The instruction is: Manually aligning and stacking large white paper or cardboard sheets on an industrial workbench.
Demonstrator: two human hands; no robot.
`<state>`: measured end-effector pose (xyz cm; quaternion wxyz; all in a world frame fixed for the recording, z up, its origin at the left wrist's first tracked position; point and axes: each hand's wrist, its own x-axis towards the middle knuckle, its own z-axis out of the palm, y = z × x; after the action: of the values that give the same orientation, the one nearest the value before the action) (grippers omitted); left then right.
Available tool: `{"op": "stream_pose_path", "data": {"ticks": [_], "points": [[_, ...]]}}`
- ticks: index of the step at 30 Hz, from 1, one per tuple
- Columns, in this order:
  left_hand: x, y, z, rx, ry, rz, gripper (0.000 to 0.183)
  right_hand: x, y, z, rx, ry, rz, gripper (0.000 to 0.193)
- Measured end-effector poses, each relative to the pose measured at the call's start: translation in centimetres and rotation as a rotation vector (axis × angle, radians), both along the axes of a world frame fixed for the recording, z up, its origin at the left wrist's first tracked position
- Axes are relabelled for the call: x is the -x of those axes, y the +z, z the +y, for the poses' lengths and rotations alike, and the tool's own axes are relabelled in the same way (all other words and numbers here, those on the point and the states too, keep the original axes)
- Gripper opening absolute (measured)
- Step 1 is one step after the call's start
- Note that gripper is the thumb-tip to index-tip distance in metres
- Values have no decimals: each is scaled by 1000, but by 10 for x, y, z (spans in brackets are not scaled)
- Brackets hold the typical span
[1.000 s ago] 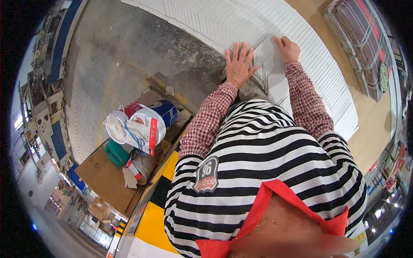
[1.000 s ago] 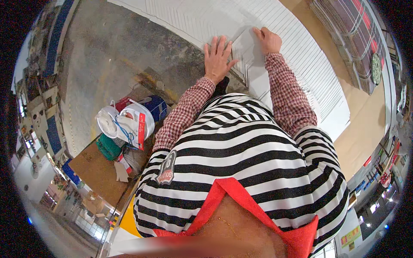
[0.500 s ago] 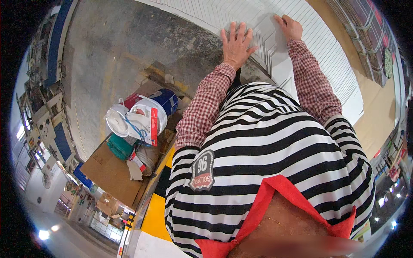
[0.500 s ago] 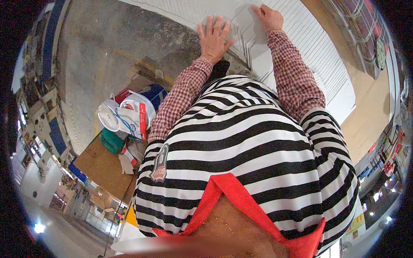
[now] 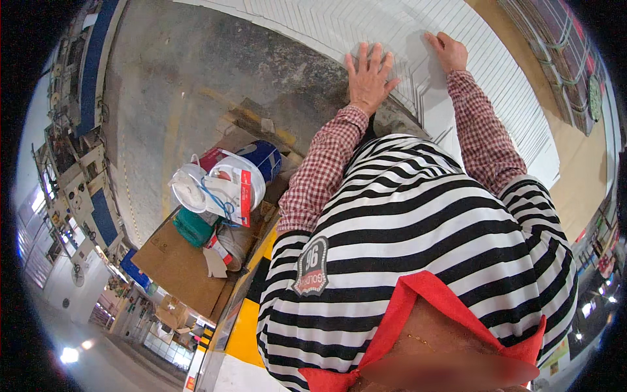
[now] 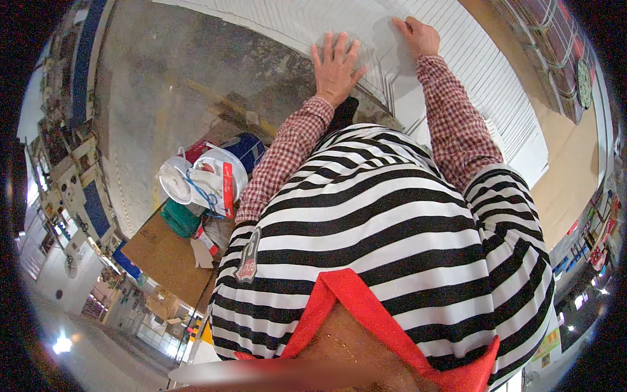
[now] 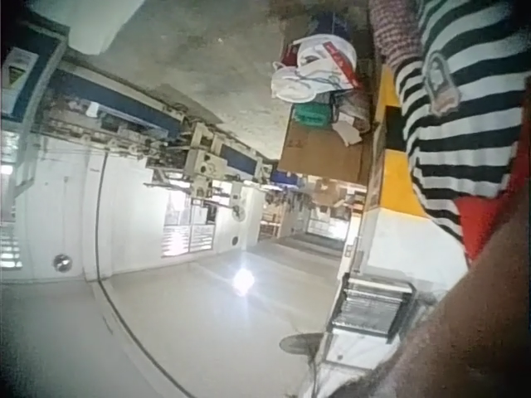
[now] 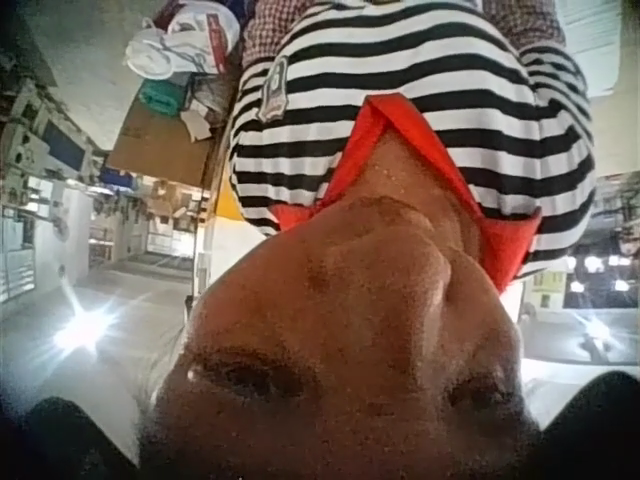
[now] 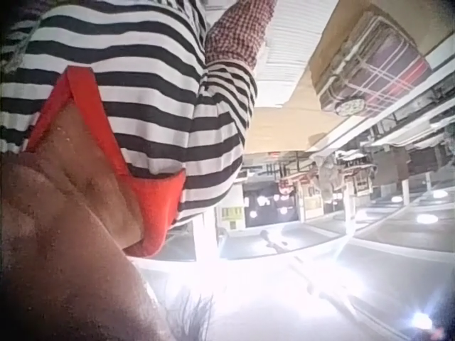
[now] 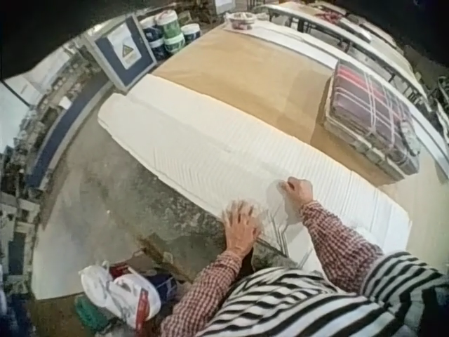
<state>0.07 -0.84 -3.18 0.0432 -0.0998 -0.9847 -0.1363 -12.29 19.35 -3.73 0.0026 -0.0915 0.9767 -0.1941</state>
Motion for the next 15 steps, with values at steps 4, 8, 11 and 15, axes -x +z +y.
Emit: {"op": "stream_pose_path", "data": {"ticks": [4,8,11,15], "points": [[-1,-1,0,-36,13,33,56,1,1,2,57,31,-53,46],[2,7,1,-84,10,20,54,4,-5,7,61,45,-76,45],[1,9,1,-114,15,40,54,2,-4,5,46,42,-91,45],[-2,15,-3,-149,34,23,55,-2,0,-2,84,27,-73,41]]}}
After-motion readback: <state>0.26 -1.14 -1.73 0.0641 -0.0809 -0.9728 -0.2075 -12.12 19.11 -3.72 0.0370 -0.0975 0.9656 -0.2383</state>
